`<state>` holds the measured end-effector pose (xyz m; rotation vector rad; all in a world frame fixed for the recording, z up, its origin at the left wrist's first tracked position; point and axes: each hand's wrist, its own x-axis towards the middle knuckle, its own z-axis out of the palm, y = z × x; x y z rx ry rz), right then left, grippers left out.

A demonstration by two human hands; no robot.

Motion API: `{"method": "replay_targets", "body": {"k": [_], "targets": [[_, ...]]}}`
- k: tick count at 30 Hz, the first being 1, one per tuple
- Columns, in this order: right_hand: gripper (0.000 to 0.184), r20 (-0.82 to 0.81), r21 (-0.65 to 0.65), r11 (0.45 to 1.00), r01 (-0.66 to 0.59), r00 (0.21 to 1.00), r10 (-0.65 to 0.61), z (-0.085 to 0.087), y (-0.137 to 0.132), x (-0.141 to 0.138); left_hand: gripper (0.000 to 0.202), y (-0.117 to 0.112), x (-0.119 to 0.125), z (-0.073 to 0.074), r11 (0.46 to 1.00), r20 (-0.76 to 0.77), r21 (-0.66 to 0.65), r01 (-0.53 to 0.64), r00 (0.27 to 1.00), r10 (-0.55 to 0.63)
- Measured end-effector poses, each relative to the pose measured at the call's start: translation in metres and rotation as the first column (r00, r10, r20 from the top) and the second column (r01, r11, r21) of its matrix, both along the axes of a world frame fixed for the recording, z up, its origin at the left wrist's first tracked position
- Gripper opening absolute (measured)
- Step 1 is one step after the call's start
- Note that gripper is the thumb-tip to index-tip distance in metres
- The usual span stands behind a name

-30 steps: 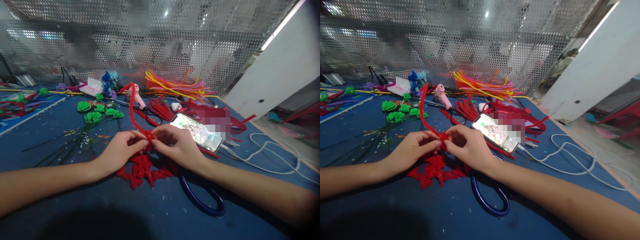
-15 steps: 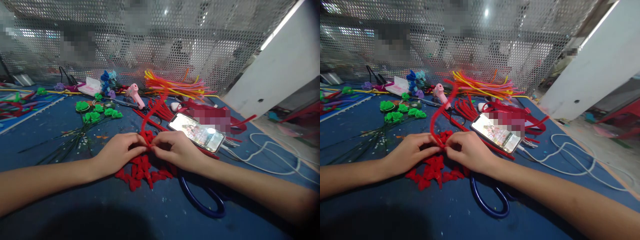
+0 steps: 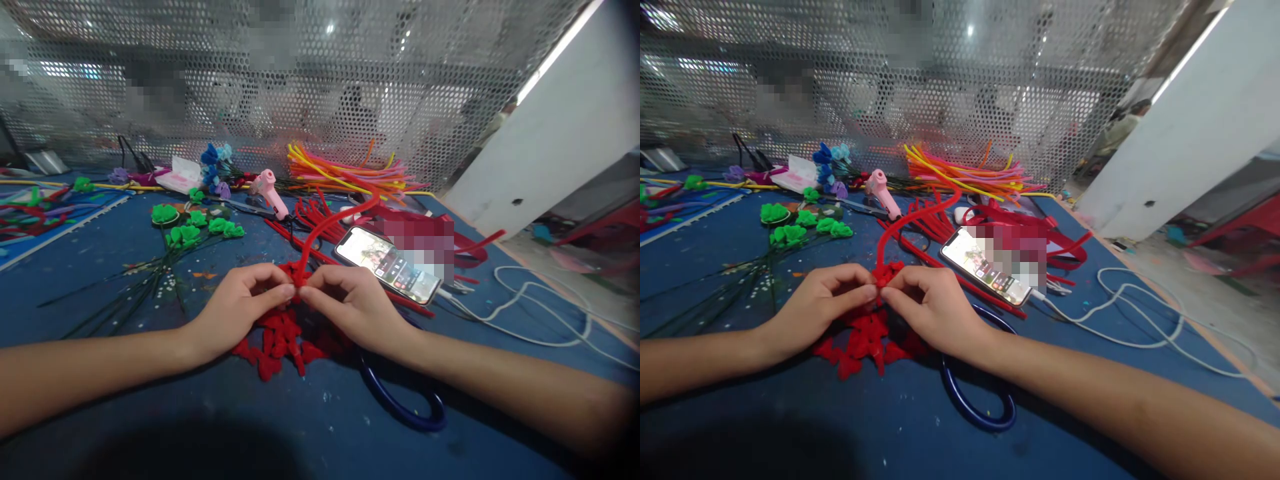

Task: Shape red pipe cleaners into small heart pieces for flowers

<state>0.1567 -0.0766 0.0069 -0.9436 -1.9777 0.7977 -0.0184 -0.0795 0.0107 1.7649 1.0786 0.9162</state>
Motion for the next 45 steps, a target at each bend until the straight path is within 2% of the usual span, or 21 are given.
{"method": "replay_targets", "body": {"k": [6,11,14,20,23,29,32,34,38,41,45], "targets": [[0.022,-0.038,0.041,0.999,-0.026,0.999,0.028,-0.0015,-0.0002,0.0005,0.016,-0.0015,0.0018,0.0000,0.997,0.088,-0.081,0.001,0.996,0.006],[0.024,0.008,0.098,0.994,-0.050,0.999,0.049,-0.0020,0.0004,0.0015,0.016,-0.0006,0.0009,-0.0017,0.995,0.096,-0.097,-0.005,0.995,0.015],[0.023,0.016,0.086,0.993,-0.076,0.997,0.074,-0.0015,0.0012,0.0022,0.012,-0.0009,0.0004,-0.0021,0.996,0.103,-0.089,-0.005,0.995,0.014],[0.022,0.008,-0.011,0.995,-0.096,0.995,0.096,-0.0013,0.0012,0.0013,0.010,-0.0023,0.0002,-0.0020,0.997,0.132,-0.073,0.011,0.991,-0.001],[0.029,-0.019,-0.087,0.992,-0.091,0.996,0.090,-0.0015,0.0009,0.0000,0.010,-0.0023,0.0005,-0.0020,0.996,0.158,-0.090,0.017,0.987,-0.003],[0.035,-0.115,-0.260,0.952,-0.159,0.984,0.133,0.0012,0.0016,-0.0006,0.011,0.0001,0.0011,-0.0023,0.990,0.239,-0.136,0.045,0.971,-0.011],[0.034,-0.134,-0.306,0.933,-0.189,0.979,0.154,0.0009,0.0015,0.0001,0.013,0.0012,0.0001,-0.0027,0.982,0.267,-0.156,0.109,0.962,-0.064],[0.036,-0.142,-0.370,0.902,-0.224,0.973,0.183,-0.0006,0.0014,0.0007,0.013,0.0008,-0.0005,-0.0027,0.972,0.272,-0.170,0.162,0.956,-0.112],[0.037,-0.113,-0.413,0.860,-0.300,0.954,0.279,-0.0037,0.0018,0.0012,0.014,-0.0024,-0.0001,-0.0013,0.928,0.247,-0.194,0.318,0.931,-0.267],[0.035,-0.078,-0.386,0.884,-0.264,0.964,0.254,-0.0023,0.0017,0.0000,0.016,-0.0026,0.0005,0.0000,0.918,0.192,-0.190,0.347,0.930,-0.312],[0.027,-0.029,-0.314,0.938,-0.147,0.989,0.145,0.0037,0.0000,-0.0024,0.017,0.0042,-0.0006,-0.0002,0.963,0.105,-0.138,0.234,0.970,-0.220]]}}
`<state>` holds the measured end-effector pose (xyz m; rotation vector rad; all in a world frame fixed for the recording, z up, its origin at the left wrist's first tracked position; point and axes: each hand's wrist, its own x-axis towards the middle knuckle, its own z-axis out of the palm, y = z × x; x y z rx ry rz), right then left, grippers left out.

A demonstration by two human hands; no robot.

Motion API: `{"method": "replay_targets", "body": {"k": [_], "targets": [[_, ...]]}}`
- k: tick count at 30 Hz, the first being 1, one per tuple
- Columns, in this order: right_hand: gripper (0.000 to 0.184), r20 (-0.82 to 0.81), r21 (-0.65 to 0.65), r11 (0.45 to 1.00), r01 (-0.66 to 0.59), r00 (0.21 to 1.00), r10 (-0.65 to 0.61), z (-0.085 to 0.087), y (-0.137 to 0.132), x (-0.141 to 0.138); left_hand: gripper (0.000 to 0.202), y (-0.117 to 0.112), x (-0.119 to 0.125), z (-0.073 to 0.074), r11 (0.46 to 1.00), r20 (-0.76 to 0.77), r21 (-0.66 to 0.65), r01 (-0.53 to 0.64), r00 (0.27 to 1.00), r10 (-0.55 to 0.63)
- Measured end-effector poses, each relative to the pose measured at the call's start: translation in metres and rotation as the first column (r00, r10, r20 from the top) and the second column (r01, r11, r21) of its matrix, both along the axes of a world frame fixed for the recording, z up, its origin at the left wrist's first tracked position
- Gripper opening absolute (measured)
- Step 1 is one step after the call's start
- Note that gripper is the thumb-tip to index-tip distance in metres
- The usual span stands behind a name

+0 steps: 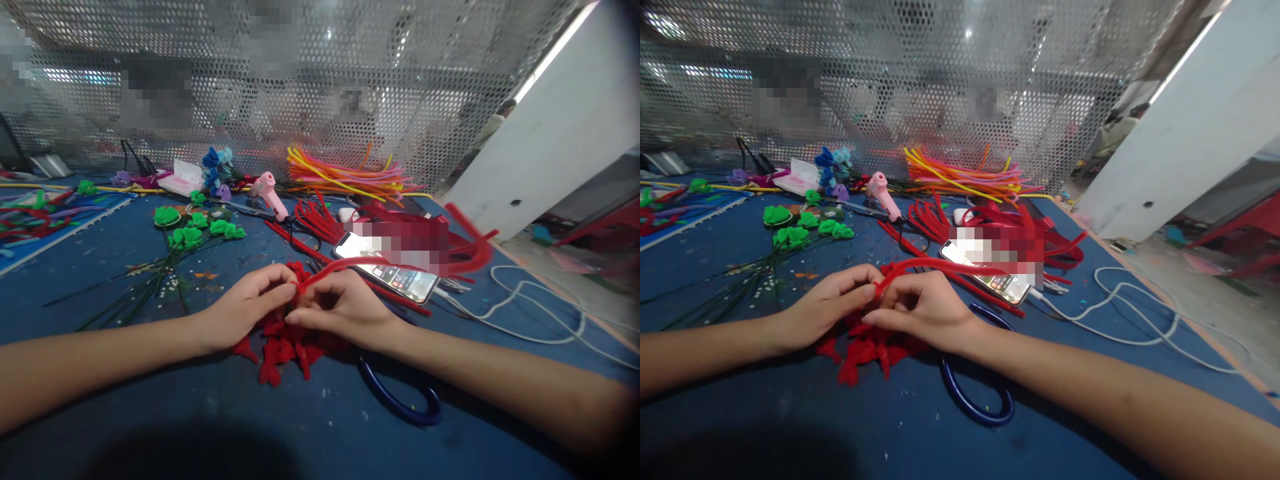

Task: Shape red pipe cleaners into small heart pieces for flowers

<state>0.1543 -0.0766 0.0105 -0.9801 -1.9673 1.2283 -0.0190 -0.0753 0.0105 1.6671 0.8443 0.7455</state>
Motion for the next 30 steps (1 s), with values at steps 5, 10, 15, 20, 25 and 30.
{"method": "replay_targets", "body": {"k": [5,10,15,20,25,30], "targets": [[0.014,-0.024,0.142,0.986,0.089,0.996,-0.087,0.003,0.001,0.001,0.020,0.008,-0.002,-0.002,0.996,-0.110,0.085,-0.036,0.993,0.046],[0.016,-0.030,0.192,0.979,0.073,0.997,-0.069,-0.002,0.005,0.003,0.017,0.007,-0.002,-0.002,0.994,-0.110,0.075,-0.084,0.990,0.092],[0.019,-0.129,0.060,0.996,0.061,0.990,-0.053,-0.003,0.009,0.003,0.017,0.006,0.000,-0.002,0.991,-0.077,0.033,-0.130,0.988,0.133],[0.021,-0.183,-0.011,0.999,0.045,0.982,-0.046,-0.003,0.011,0.001,0.015,0.006,0.000,-0.003,0.985,-0.029,0.041,-0.167,0.985,0.169],[0.010,-0.146,0.019,0.992,0.128,0.981,-0.124,-0.005,0.009,0.002,0.021,0.005,-0.001,-0.002,0.980,-0.055,0.039,-0.194,0.979,0.196],[0.006,-0.105,0.072,0.980,0.186,0.978,-0.179,-0.004,0.007,0.003,0.020,0.003,0.001,0.000,0.970,-0.095,0.086,-0.228,0.967,0.236]]}}
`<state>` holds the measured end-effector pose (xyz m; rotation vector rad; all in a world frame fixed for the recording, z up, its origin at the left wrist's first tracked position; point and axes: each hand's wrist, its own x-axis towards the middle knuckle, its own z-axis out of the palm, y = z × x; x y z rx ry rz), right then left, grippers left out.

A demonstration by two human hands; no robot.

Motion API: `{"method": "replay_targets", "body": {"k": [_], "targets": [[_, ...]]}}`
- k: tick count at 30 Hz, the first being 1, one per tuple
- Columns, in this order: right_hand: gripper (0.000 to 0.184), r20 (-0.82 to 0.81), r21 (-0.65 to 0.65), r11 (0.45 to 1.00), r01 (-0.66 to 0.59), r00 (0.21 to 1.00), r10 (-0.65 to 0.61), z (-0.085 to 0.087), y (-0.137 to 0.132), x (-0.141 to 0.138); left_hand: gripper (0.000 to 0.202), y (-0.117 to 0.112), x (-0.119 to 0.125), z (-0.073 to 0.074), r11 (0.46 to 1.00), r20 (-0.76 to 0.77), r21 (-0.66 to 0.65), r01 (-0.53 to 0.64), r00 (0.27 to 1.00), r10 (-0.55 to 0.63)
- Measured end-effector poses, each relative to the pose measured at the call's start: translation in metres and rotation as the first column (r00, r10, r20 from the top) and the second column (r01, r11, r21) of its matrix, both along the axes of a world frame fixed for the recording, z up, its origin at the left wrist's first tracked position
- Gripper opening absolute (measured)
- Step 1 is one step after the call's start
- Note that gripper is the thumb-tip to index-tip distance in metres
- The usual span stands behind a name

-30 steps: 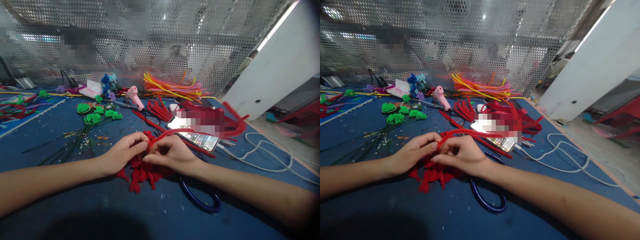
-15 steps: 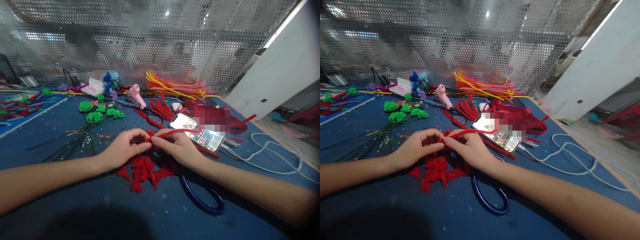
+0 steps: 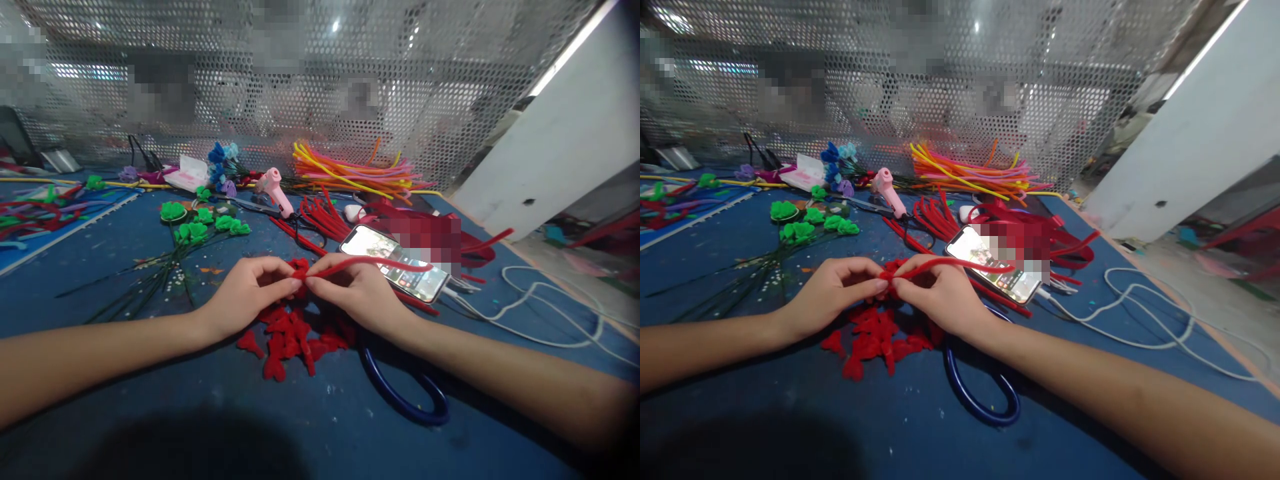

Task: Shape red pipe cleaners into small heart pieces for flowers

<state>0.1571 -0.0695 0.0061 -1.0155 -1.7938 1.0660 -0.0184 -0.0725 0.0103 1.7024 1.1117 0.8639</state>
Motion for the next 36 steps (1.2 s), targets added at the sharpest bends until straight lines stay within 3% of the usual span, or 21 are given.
{"method": "replay_targets", "body": {"k": [8,14,24,36], "targets": [[0.011,0.107,0.019,1.000,-0.013,0.994,0.011,0.0061,-0.0023,-0.0006,0.018,-0.0002,-0.0012,-0.0022,0.996,-0.024,0.090,0.001,1.000,0.001],[0.018,0.117,0.069,0.990,-0.124,0.986,0.116,0.0050,-0.0017,-0.0011,0.016,-0.0005,-0.0011,-0.0030,0.993,0.016,0.112,0.047,0.999,-0.049],[0.018,0.022,-0.128,0.978,-0.163,0.986,0.168,0.0021,0.0045,0.0008,0.015,0.0030,0.0011,0.0001,0.996,0.053,0.044,0.075,0.996,-0.078],[0.019,-0.012,-0.163,0.977,-0.134,0.991,0.134,0.0036,0.0048,0.0009,0.014,0.0044,-0.0007,0.0020,0.997,0.055,-0.006,0.079,0.995,-0.078]]}}
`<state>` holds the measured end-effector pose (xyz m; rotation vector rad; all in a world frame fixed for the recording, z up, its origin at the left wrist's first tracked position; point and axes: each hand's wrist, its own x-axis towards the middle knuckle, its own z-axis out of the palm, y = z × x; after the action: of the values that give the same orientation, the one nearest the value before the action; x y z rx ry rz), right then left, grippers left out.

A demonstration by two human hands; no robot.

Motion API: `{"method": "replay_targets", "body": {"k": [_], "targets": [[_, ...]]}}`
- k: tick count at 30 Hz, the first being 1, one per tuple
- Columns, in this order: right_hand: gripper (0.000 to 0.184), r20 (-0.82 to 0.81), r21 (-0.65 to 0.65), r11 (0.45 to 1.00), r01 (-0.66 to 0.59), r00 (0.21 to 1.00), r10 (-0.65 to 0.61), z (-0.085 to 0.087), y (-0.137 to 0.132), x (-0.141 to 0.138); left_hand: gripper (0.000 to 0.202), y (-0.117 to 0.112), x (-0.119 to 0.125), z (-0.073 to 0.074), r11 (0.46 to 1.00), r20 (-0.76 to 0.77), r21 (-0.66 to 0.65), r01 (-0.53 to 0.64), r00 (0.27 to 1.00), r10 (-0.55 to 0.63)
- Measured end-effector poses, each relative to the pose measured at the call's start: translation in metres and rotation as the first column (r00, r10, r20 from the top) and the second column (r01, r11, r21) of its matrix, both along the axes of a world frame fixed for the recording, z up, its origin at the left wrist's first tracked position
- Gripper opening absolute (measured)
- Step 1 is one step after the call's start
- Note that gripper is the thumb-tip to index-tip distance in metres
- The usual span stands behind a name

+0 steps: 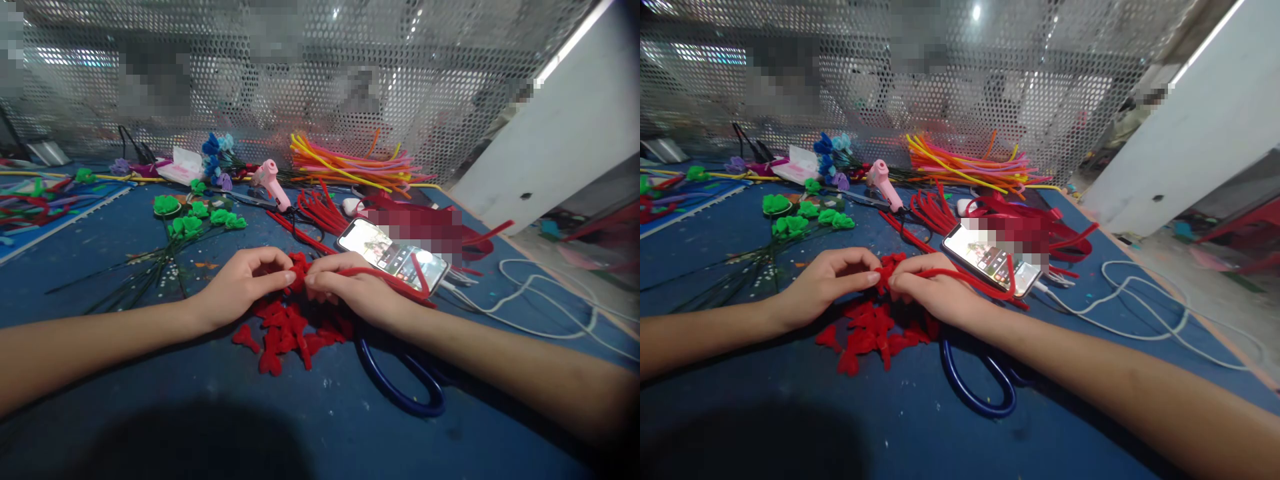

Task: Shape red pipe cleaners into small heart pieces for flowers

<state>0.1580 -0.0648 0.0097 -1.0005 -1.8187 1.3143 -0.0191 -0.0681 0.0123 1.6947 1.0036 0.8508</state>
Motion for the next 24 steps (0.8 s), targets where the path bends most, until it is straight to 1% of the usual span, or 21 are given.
{"method": "replay_targets", "body": {"k": [6,8,10,12,16,20,24], "targets": [[0.019,-0.010,-0.005,1.000,-0.013,1.000,0.013,-0.002,0.001,0.003,0.013,0.004,-0.003,-0.002,0.999,-0.009,0.032,-0.021,1.000,0.021],[0.019,-0.034,-0.023,1.000,-0.002,0.999,0.001,-0.003,0.001,0.005,0.012,0.009,-0.007,-0.004,0.997,0.039,0.013,-0.075,0.996,0.075],[0.020,-0.063,-0.044,0.999,0.019,0.998,-0.021,-0.005,0.002,0.007,0.012,0.014,-0.011,-0.005,0.988,0.100,-0.032,-0.153,0.983,0.155],[0.020,-0.078,-0.056,0.998,0.033,0.996,-0.038,-0.006,0.002,0.007,0.012,0.017,-0.013,-0.006,0.980,0.126,-0.044,-0.192,0.972,0.196],[0.019,-0.039,-0.073,0.997,0.033,0.999,-0.036,-0.003,0.000,0.003,0.014,0.010,-0.009,-0.006,0.989,0.143,0.019,-0.146,0.980,0.142],[0.018,-0.006,-0.086,0.996,0.020,1.000,-0.021,0.001,-0.002,-0.001,0.018,0.003,-0.004,-0.006,0.996,0.191,0.005,-0.090,0.978,0.087],[0.018,0.015,-0.062,0.998,0.007,1.000,-0.006,0.001,-0.002,-0.003,0.023,0.003,-0.005,-0.008,0.999,0.191,-0.009,-0.049,0.980,0.050]]}}
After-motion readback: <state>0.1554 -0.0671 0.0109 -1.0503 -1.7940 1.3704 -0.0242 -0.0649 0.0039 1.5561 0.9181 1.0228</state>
